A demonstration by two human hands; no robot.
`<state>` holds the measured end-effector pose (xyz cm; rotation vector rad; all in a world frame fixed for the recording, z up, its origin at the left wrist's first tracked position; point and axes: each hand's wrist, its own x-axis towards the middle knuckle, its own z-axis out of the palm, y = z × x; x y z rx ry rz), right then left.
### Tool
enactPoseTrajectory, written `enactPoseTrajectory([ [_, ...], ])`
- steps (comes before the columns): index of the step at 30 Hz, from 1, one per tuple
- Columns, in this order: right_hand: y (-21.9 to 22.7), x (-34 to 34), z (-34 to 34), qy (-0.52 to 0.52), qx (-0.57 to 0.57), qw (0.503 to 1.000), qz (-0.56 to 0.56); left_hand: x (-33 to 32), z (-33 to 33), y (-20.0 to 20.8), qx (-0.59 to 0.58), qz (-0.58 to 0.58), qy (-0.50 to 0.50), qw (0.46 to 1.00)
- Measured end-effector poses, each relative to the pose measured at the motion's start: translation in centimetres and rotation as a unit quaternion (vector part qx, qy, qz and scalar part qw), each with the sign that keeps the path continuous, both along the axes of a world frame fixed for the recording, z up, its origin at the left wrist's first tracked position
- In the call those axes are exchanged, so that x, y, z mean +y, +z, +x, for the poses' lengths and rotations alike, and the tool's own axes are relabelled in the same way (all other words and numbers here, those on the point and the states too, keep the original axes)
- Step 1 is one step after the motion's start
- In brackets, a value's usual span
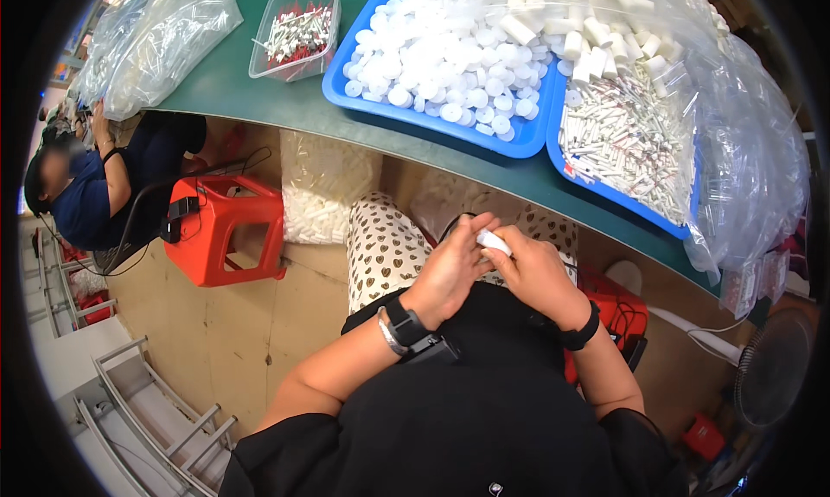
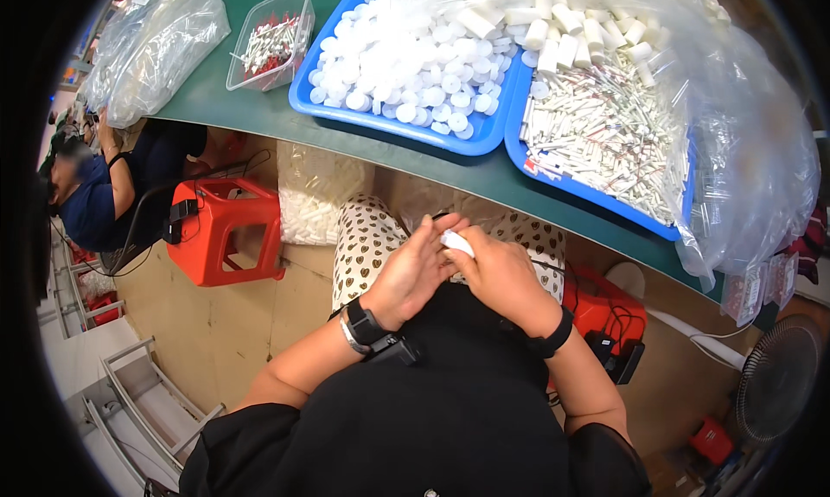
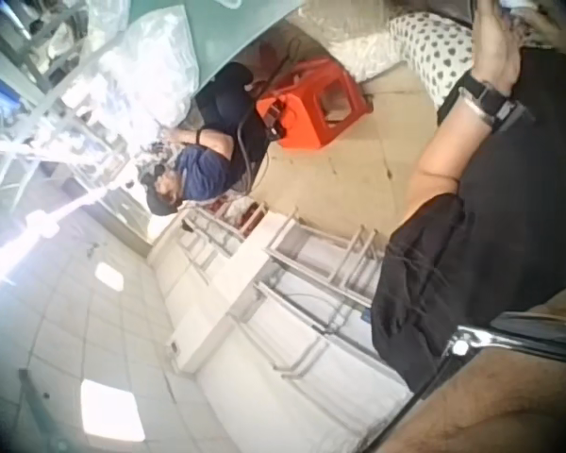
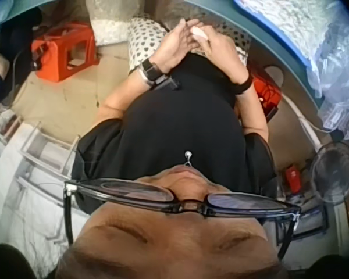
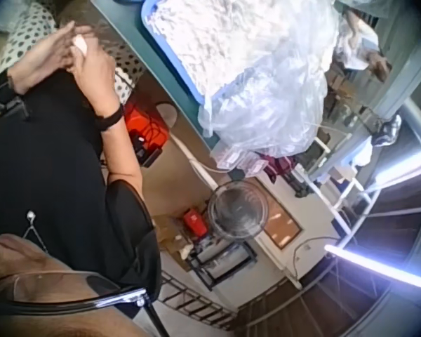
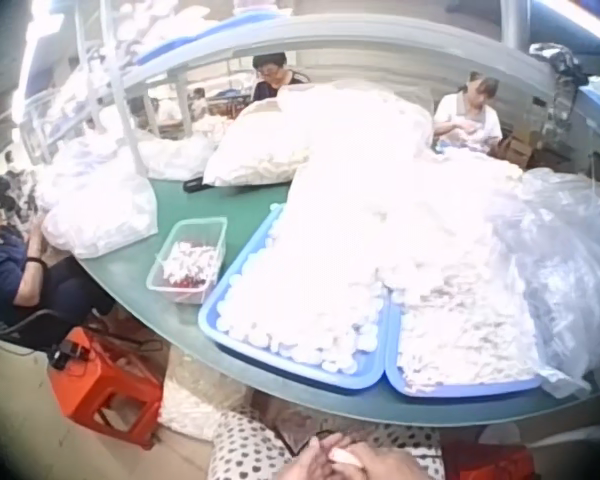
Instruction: The person sits at a workbench and repeatedly picks up small white cylindrical plastic pieces and thin metal rods. They insert the metal rods into the plastic pieces by hand and place the assembled units into a blue tray.
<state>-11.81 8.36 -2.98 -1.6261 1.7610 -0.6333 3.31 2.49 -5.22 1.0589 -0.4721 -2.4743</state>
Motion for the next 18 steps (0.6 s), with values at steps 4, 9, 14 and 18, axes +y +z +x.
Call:
enactPoseTrajectory([
  [4,-3.4,-0.4,-3.2,-0.084,0.094,0.990,0.063,-1.2,2.0,-1.8,0.003,0.080,0.034,0.996],
  [9,-7.4,-1.5,-4.2,-0.081,0.190,0.978,0.007,-3.3,2.1,1.5,0.018,0.028,0.011,0.999],
  [14,2.3,-0.4,-2.6,0.005,0.004,0.996,-0.085,-5.8,2.5,5.4,-0.031,-0.257,-0.043,0.965],
  [18,7.1,-1.3,-6.2,-0.053,0.169,0.942,-0.284,-7.8,0.4,7.6,-0.116,-0.520,-0.056,0.844],
])
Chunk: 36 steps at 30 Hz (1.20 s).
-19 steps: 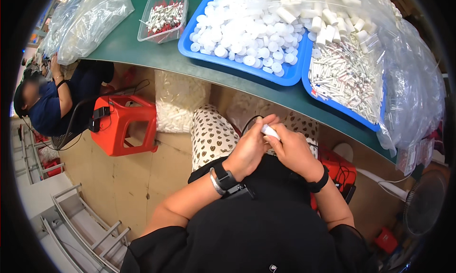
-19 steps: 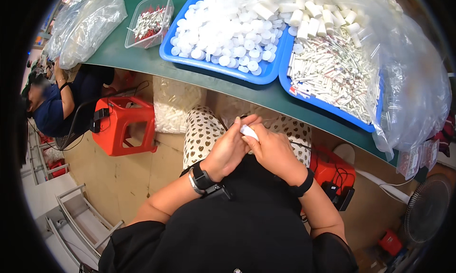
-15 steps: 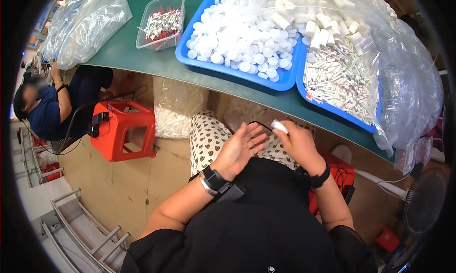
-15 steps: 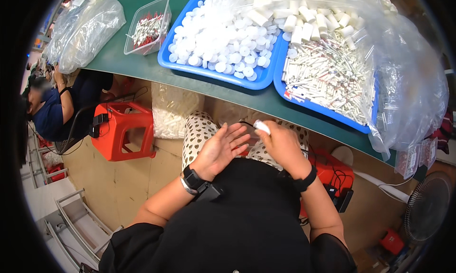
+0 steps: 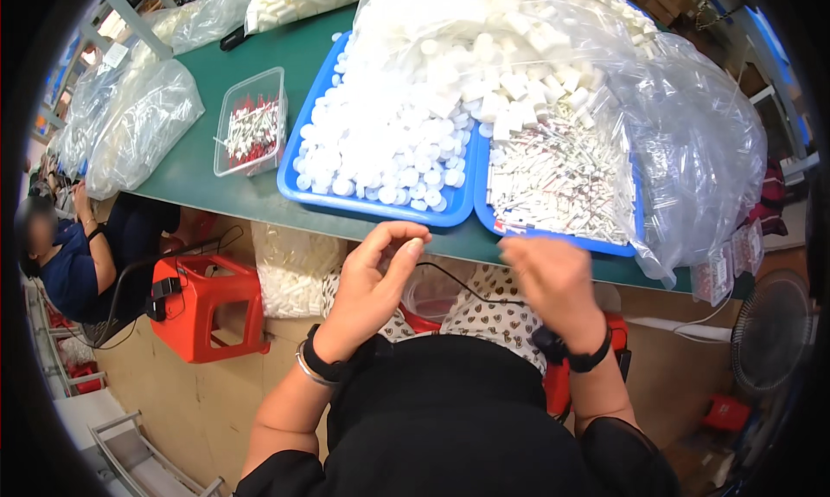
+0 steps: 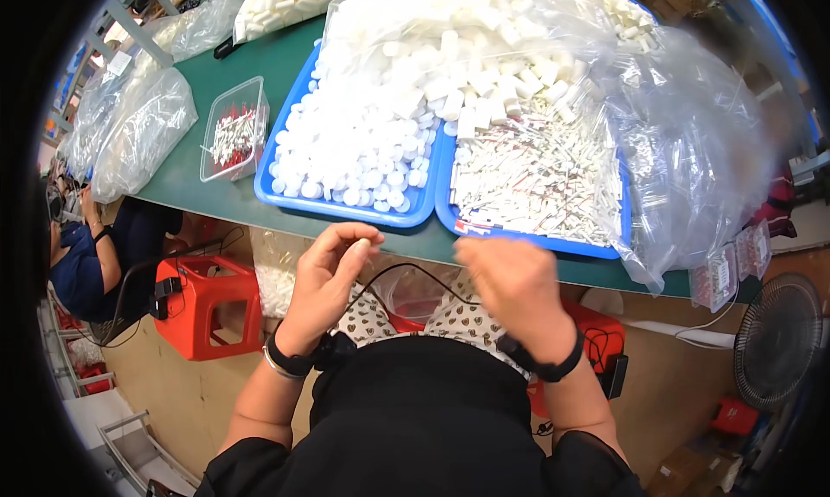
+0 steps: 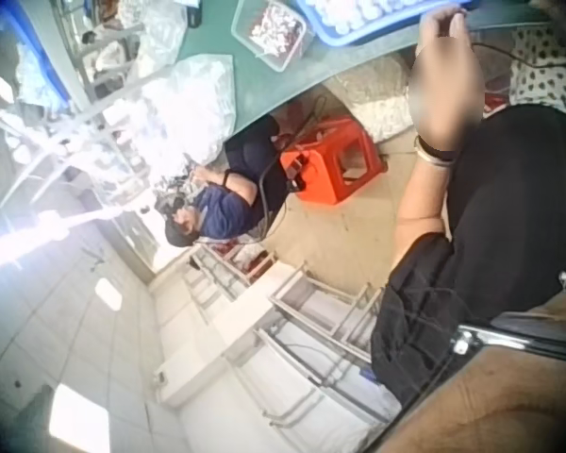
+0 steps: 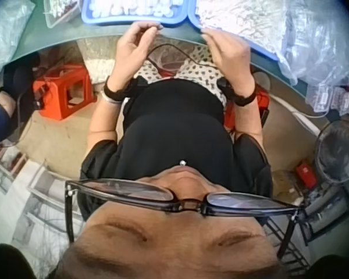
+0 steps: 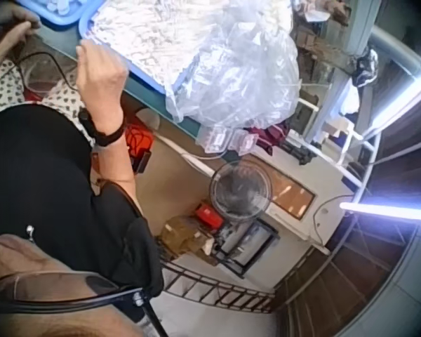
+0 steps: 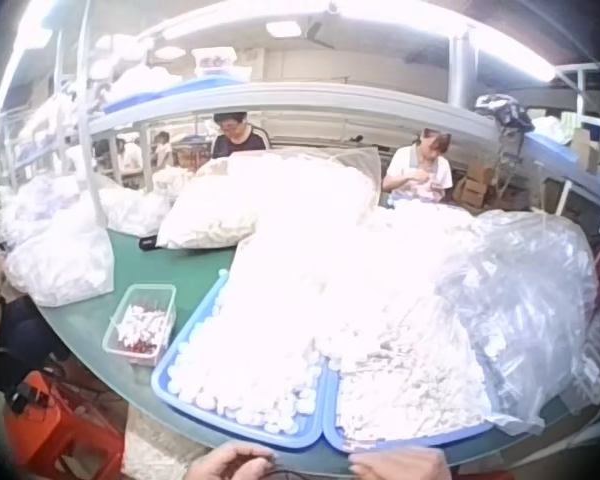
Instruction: The person sits at a workbench and repeatedly picks up small white cylindrical plastic pieces and thin metal rods. They insert the metal rods into the plastic pieces by hand and place the assembled units into a blue tray.
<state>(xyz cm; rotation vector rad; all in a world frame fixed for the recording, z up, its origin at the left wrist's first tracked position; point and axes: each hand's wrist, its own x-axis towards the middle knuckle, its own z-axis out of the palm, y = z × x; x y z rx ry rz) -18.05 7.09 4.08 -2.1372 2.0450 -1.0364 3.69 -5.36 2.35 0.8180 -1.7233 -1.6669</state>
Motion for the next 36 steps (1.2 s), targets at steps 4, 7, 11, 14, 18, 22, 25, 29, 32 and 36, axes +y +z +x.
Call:
enactPoseTrajectory([
  [4,2.1,-0.6,-5.3,-0.161,0.137,0.977,-0.009,-3.1,-3.6,0.2,-0.078,-0.347,0.008,0.934],
  [7,2.7,0.4,-8.0,-0.202,0.183,0.961,0.042,-4.6,-5.4,-0.9,-0.116,-0.427,0.003,0.897],
  [11,1.8,0.9,-9.9,-0.181,0.187,0.963,0.072,-5.4,-6.6,-0.9,-0.165,-0.455,-0.014,0.875],
  [14,1.2,0.1,-10.3,-0.163,0.180,0.968,0.057,-5.5,-7.2,-0.7,-0.197,-0.449,-0.024,0.871],
  [18,0.4,-2.0,-10.1,-0.155,0.156,0.975,0.028,-5.6,-7.5,-0.8,-0.216,-0.451,-0.002,0.866],
  [22,0.6,-4.2,-9.8,-0.155,0.101,0.982,0.042,-5.6,-7.6,-1.4,-0.197,-0.457,0.021,0.867],
  [25,2.3,-5.1,-10.5,-0.147,0.074,0.981,0.107,-5.6,-7.6,-1.7,-0.168,-0.459,0.036,0.871],
  [29,3.1,-6.5,-13.3,-0.110,0.057,0.972,0.199,-5.5,-7.7,-1.5,-0.161,-0.447,0.030,0.879],
  [32,1.7,-7.7,-14.4,-0.080,0.057,0.972,0.213,-5.7,-7.7,-1.9,-0.162,-0.463,0.026,0.871],
  [36,1.7,-8.2,-14.1,-0.059,0.060,0.973,0.213,-5.9,-7.6,-2.0,-0.159,-0.453,0.024,0.877],
])
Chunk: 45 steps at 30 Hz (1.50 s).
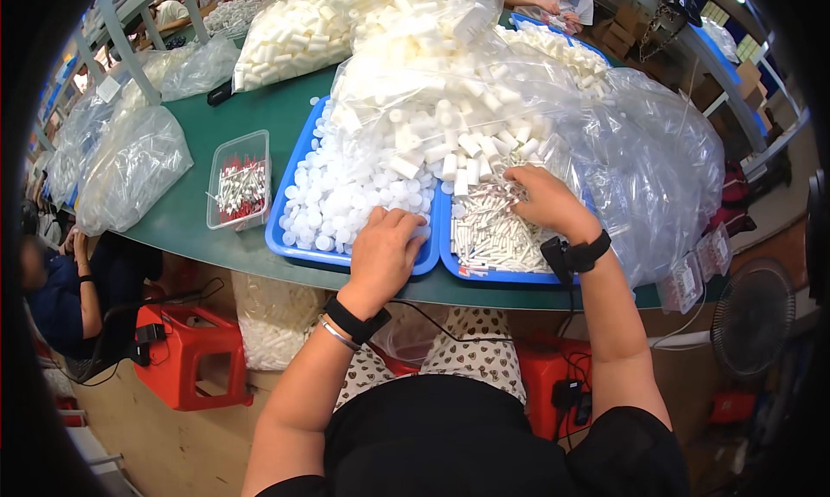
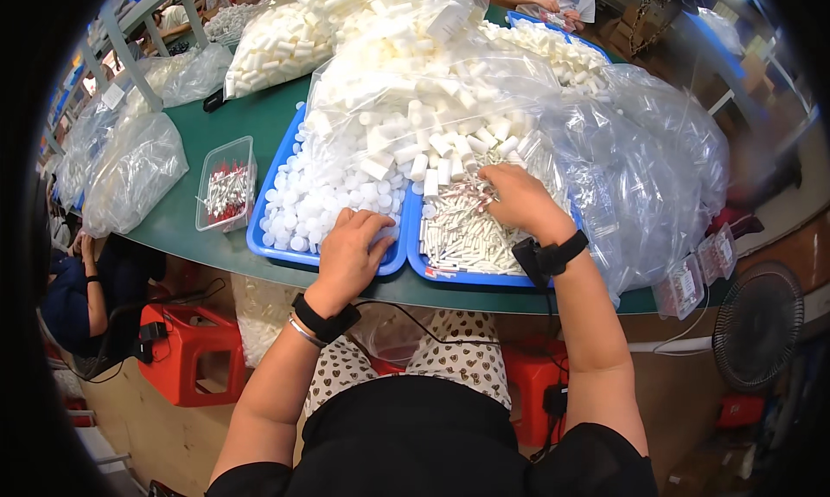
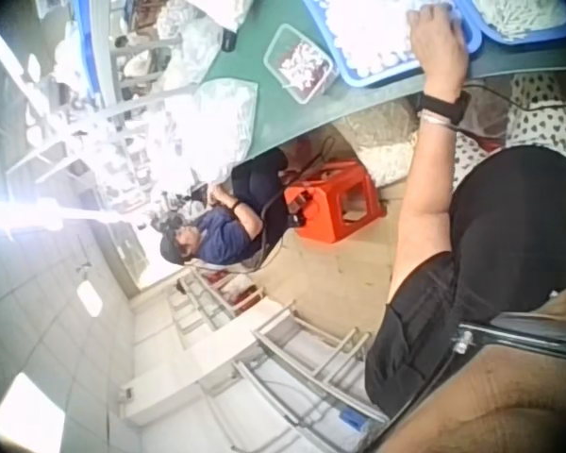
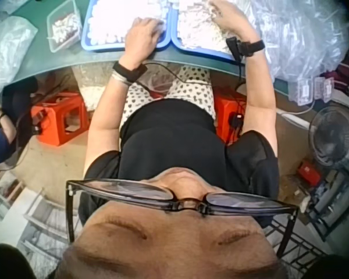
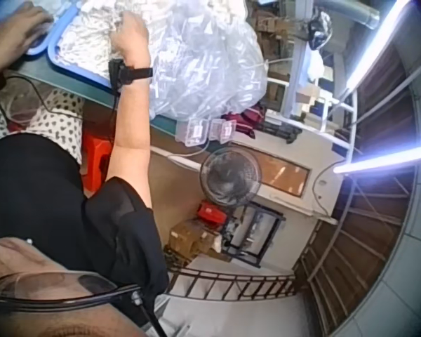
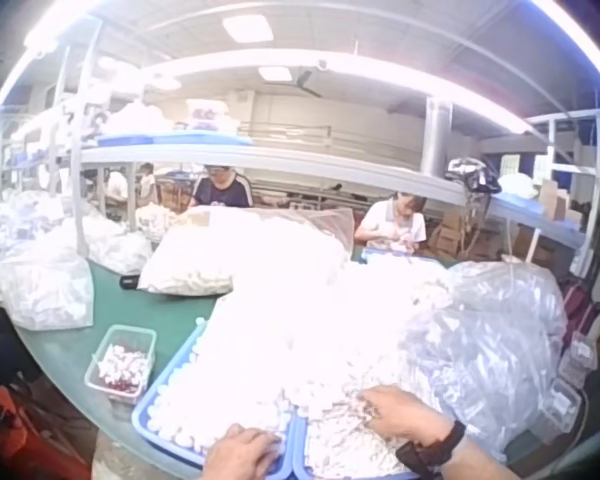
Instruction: The person sits at a workbench and repeatedly picks up small white cylindrical plastic pieces and thin metal rods. They insert the metal rods into the plastic pieces by hand and place the assembled units into a blue tray.
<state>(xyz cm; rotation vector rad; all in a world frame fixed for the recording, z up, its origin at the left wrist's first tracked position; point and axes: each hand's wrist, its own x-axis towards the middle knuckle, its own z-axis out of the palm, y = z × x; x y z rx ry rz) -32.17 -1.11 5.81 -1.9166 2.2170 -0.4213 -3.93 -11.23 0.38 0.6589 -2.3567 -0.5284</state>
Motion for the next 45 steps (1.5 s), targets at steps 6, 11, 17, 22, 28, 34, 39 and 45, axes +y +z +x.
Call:
enactPoseTrajectory([
  [6,1.2,2.4,3.3,0.060,-0.008,0.997,-0.043,0.2,0.5,0.2,0.014,0.046,0.013,0.999],
  [11,2.0,4.2,3.3,0.089,-0.029,0.993,-0.069,0.2,0.5,0.0,0.030,0.044,0.005,0.999],
  [17,2.8,4.2,2.1,-0.012,-0.035,0.994,-0.102,0.4,0.4,0.0,0.049,0.050,0.000,0.998],
  [22,1.3,-0.3,0.5,0.033,0.026,0.995,-0.093,0.6,0.3,0.5,0.055,0.053,0.008,0.997],
  [28,-0.4,-3.6,-0.3,0.042,0.102,0.994,-0.019,0.5,0.2,0.1,0.060,0.047,0.009,0.997],
  [34,0.6,-3.0,-0.2,0.050,0.106,0.993,0.013,0.4,0.4,0.1,0.069,0.051,0.007,0.996],
  [39,3.3,0.9,0.3,0.023,0.080,0.996,-0.035,0.6,0.4,0.3,0.074,0.058,-0.002,0.996],
  [45,4.7,3.6,2.1,-0.083,-0.047,0.993,-0.073,0.3,0.8,0.2,0.106,0.137,-0.014,0.985],
])
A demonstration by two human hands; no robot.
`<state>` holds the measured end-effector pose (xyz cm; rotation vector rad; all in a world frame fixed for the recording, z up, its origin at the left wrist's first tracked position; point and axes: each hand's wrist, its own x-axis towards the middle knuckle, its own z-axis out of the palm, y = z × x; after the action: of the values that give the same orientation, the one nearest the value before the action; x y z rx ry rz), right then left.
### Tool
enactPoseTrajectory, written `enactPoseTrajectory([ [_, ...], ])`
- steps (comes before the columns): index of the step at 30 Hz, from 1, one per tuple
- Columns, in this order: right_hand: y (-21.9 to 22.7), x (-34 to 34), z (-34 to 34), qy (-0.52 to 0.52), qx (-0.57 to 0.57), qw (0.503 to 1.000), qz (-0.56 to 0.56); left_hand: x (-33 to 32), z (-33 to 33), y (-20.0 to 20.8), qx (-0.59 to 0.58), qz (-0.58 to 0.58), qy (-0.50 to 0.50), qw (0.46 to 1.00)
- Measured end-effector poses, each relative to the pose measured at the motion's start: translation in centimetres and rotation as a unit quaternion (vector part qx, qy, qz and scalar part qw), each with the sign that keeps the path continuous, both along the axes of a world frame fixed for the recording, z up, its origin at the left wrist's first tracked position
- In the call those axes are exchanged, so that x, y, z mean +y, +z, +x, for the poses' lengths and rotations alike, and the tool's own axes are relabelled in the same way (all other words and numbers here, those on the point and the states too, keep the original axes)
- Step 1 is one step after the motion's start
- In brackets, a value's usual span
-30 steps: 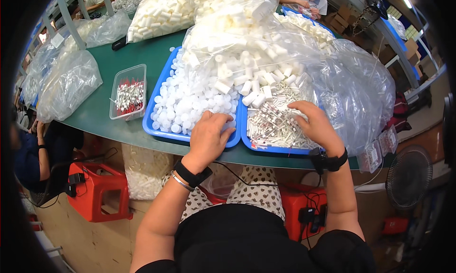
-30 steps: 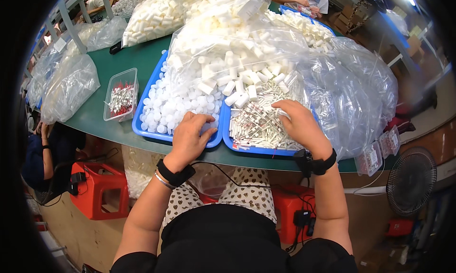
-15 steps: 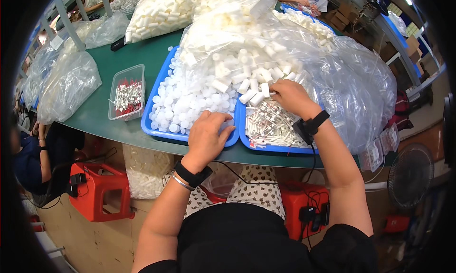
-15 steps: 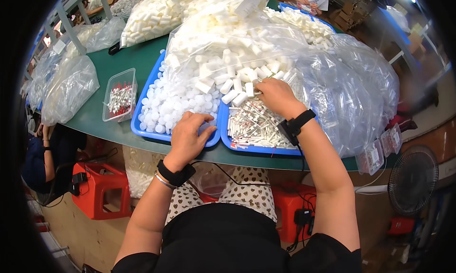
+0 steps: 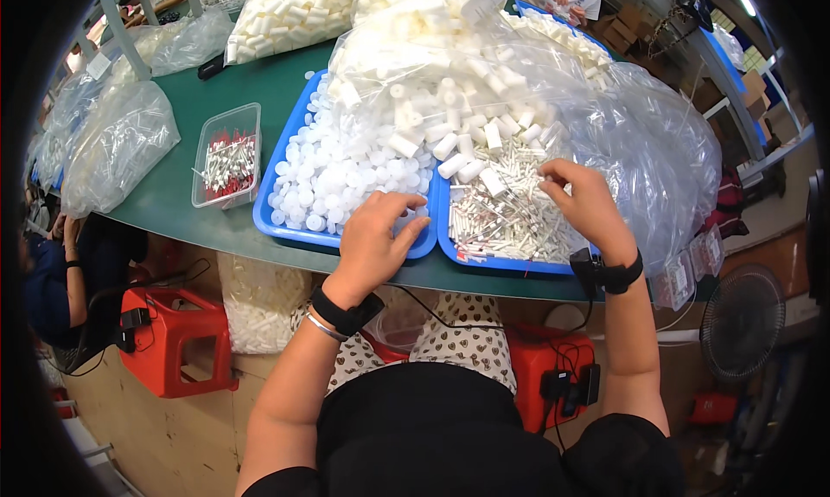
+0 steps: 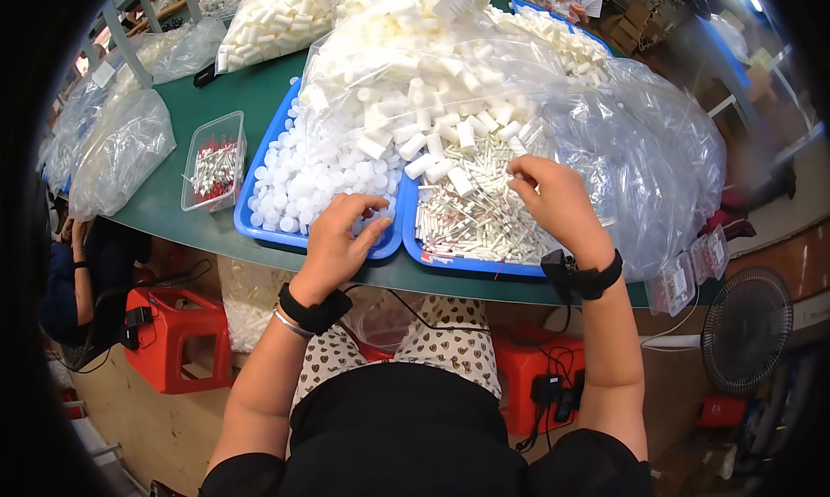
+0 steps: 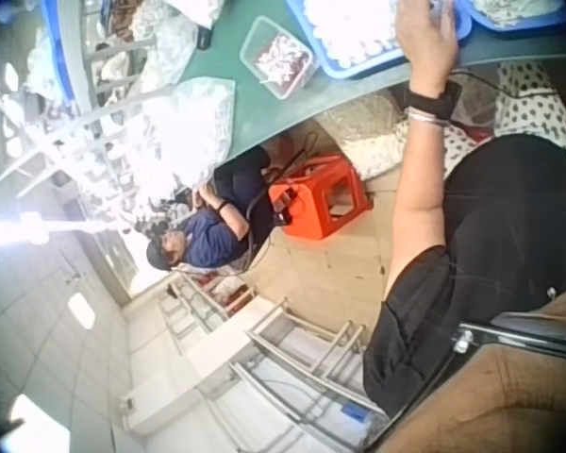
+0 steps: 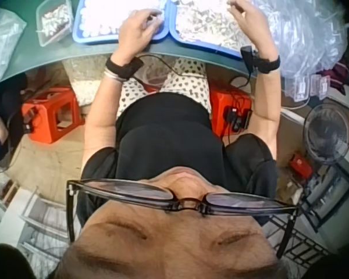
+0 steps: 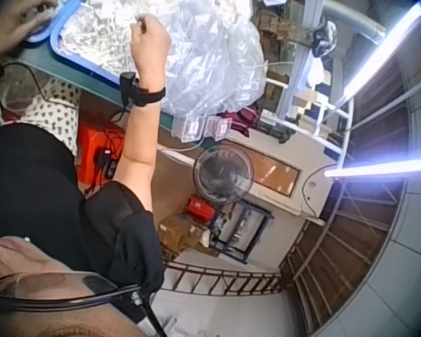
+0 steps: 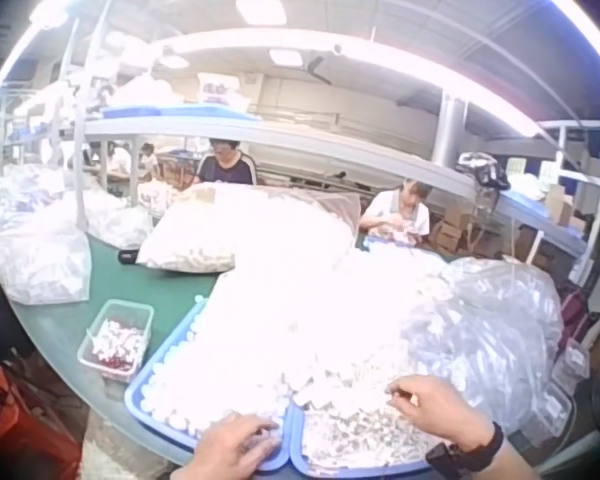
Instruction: The person sits at a workbench and repeatedly picks up small white cylindrical plastic pieces and thin metal rods. They insert the metal rods into the plastic pieces by hand and place the assembled units into a blue tray.
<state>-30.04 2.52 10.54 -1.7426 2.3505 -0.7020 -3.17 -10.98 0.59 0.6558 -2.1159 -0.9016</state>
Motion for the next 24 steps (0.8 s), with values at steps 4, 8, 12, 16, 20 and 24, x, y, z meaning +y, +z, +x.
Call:
enactPoseTrajectory([
  [4,-0.4,1.4,0.9,-0.038,-0.228,0.967,-0.106,0.2,0.5,0.4,0.110,0.156,-0.016,0.981],
  [8,-0.4,3.2,4.8,-0.016,-0.377,0.916,-0.136,3.2,2.7,2.0,0.187,0.382,-0.070,0.902],
  [12,-2.3,6.0,4.2,-0.042,-0.405,0.912,-0.050,6.7,4.7,0.3,0.203,0.579,-0.119,0.781],
  [16,-4.0,5.8,4.4,-0.085,-0.392,0.915,-0.040,8.7,5.0,-1.4,0.203,0.662,-0.096,0.715],
  [20,-4.4,4.2,4.5,-0.054,-0.375,0.920,-0.096,9.1,4.4,-1.5,0.226,0.692,-0.117,0.676],
  [24,-4.0,3.3,5.7,-0.051,-0.352,0.922,-0.154,9.2,4.2,-1.3,0.274,0.736,-0.152,0.601],
])
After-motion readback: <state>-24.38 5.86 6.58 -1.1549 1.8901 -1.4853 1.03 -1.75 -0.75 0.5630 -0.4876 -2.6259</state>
